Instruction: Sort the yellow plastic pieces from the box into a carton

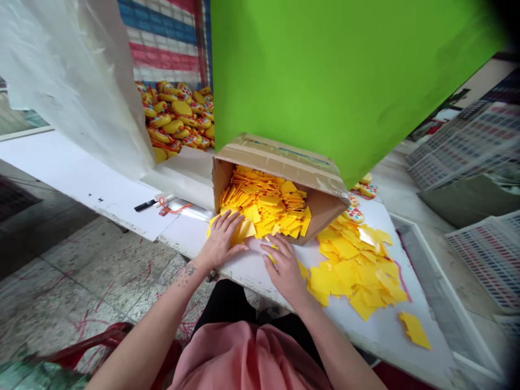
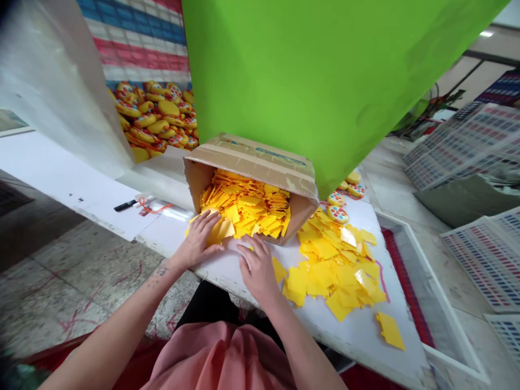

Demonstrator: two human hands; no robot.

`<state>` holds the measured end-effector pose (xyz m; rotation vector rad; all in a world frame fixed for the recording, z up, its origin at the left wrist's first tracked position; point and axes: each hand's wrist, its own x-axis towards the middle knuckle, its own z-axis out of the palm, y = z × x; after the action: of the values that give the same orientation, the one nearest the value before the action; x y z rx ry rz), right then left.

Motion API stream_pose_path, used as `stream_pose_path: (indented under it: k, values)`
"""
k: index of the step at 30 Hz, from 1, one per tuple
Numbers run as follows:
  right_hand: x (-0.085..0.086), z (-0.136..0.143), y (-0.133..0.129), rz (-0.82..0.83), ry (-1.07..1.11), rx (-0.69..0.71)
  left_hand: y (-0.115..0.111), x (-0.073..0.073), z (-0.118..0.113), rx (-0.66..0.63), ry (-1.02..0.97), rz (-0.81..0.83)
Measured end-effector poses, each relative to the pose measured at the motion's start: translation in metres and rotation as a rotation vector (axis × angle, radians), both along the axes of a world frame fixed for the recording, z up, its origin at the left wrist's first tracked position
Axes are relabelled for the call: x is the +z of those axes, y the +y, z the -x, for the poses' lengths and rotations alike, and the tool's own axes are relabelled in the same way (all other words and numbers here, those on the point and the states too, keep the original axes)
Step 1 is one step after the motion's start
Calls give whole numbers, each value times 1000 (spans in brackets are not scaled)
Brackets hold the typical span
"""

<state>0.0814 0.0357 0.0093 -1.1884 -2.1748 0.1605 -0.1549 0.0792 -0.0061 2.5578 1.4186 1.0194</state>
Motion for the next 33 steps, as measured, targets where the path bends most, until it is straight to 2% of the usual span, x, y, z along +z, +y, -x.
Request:
stream_pose_path:
  k: [5, 9, 16, 20, 24, 27, 33]
  values:
    - [-4, -64, -18, -29, -111, -255, -9, 4, -7, 4, -47, -88]
    - [-7, -91, -28, 4, -233, -307, -19, 6, -23, -2, -34, -142]
    - [-9, -83, -47, 37, -314, -312, -43, 7, -46, -60, -37, -188]
    - [-8, -77, -54, 68, -324, -227, -58, 2, -75, -169, 39, -98]
    - [-7, -76, -58, 59, -286, -181, -65, -4, -100, -165, 129, 25]
    - [-9, -79, -60, 26, -249, -200, -70, -6, -103, -196, 126, 93]
    - [-17, -87, -66, -41, -188, -288, -85, -6, -94, -264, 71, 103]
